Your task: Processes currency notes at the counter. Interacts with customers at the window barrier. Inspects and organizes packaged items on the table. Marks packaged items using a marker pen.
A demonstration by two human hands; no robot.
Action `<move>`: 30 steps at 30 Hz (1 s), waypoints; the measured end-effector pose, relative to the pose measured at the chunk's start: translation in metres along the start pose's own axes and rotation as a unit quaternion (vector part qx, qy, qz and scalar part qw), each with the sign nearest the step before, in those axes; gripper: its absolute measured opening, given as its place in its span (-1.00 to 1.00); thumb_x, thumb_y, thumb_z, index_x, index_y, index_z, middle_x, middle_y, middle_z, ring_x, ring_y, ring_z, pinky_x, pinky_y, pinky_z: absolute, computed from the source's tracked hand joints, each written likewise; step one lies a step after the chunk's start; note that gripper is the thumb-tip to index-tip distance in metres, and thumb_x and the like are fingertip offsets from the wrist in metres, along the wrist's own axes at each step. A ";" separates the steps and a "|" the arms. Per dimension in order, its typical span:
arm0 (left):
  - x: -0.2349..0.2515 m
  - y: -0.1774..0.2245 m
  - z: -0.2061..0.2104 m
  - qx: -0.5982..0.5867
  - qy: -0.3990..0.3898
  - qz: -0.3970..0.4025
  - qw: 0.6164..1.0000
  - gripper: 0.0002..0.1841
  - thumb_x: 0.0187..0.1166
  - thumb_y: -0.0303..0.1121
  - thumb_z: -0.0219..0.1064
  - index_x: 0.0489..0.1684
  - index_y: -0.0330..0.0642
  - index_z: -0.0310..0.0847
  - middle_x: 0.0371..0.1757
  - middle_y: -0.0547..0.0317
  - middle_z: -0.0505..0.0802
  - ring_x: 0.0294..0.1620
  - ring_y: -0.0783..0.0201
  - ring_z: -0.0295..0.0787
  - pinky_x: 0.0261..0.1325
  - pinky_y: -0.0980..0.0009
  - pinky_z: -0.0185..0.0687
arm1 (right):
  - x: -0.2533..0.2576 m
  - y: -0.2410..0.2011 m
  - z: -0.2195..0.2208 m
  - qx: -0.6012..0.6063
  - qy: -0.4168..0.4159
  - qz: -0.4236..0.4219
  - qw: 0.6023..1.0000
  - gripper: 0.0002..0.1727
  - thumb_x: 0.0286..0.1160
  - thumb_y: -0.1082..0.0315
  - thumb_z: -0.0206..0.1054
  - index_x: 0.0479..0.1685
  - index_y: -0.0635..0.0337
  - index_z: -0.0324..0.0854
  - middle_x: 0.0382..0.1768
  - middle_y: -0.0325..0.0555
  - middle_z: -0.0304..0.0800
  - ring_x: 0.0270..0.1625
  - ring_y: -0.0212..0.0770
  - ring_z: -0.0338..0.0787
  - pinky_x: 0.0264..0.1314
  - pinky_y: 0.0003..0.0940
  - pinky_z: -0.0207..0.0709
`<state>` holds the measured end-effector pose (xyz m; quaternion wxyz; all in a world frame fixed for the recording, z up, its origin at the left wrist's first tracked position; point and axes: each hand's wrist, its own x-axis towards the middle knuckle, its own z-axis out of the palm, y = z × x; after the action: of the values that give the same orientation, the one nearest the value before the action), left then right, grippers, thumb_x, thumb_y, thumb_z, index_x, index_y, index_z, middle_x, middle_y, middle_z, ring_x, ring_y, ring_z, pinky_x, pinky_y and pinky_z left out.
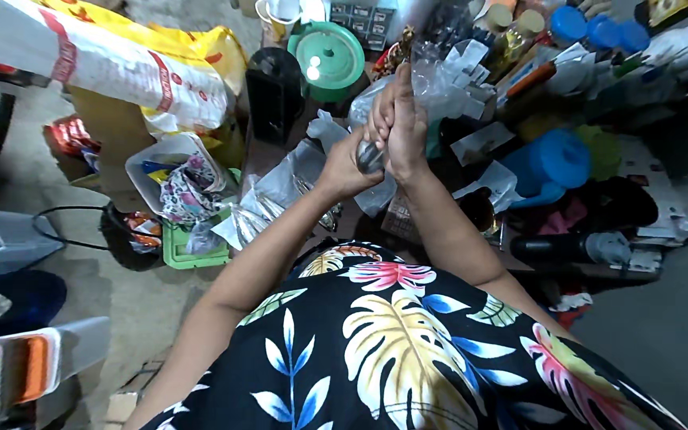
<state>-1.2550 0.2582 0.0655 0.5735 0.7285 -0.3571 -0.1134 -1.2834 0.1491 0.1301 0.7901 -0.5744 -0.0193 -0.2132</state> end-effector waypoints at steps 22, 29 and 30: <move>0.010 0.009 -0.028 -0.197 -0.064 0.138 0.969 -0.72 0.85 -0.37 -0.04 -0.05 -0.35 0.58 -0.30 0.38 0.75 -0.21 0.57 0.72 0.03 0.47 0.71 | 0.013 -0.017 -0.018 -0.242 -0.187 0.045 0.951 -0.58 0.82 0.32 -0.21 -0.18 0.23 0.60 0.09 -0.15 0.79 -0.24 -0.47 0.75 -0.34 -0.53 0.64; 0.015 0.010 -0.035 -0.429 0.098 -0.006 0.898 -0.66 0.82 -0.34 -0.22 -0.30 0.03 0.48 -0.43 0.40 0.67 -0.23 0.37 0.69 0.19 0.21 0.66 | 0.001 -0.001 -0.032 -0.183 -0.055 0.032 0.981 -0.40 0.89 0.07 -0.24 0.60 0.39 0.26 0.54 0.12 0.52 0.35 -0.16 0.72 0.27 -0.25 0.68; 0.016 0.009 -0.043 -0.497 0.125 -0.037 0.858 -0.63 0.85 -0.34 -0.26 -0.32 0.05 0.46 -0.46 0.39 0.66 -0.22 0.35 0.70 0.29 0.15 0.63 | -0.008 0.005 -0.037 -0.253 -0.075 -0.023 0.964 -0.33 0.80 0.04 -0.04 0.64 0.45 0.21 0.62 0.20 0.43 0.45 -0.13 0.65 0.35 -0.23 0.62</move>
<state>-1.2223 0.2790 0.0911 0.8945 0.3678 -0.1509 -0.2048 -1.2970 0.1188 0.1112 0.6102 -0.7694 -0.0372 -0.1853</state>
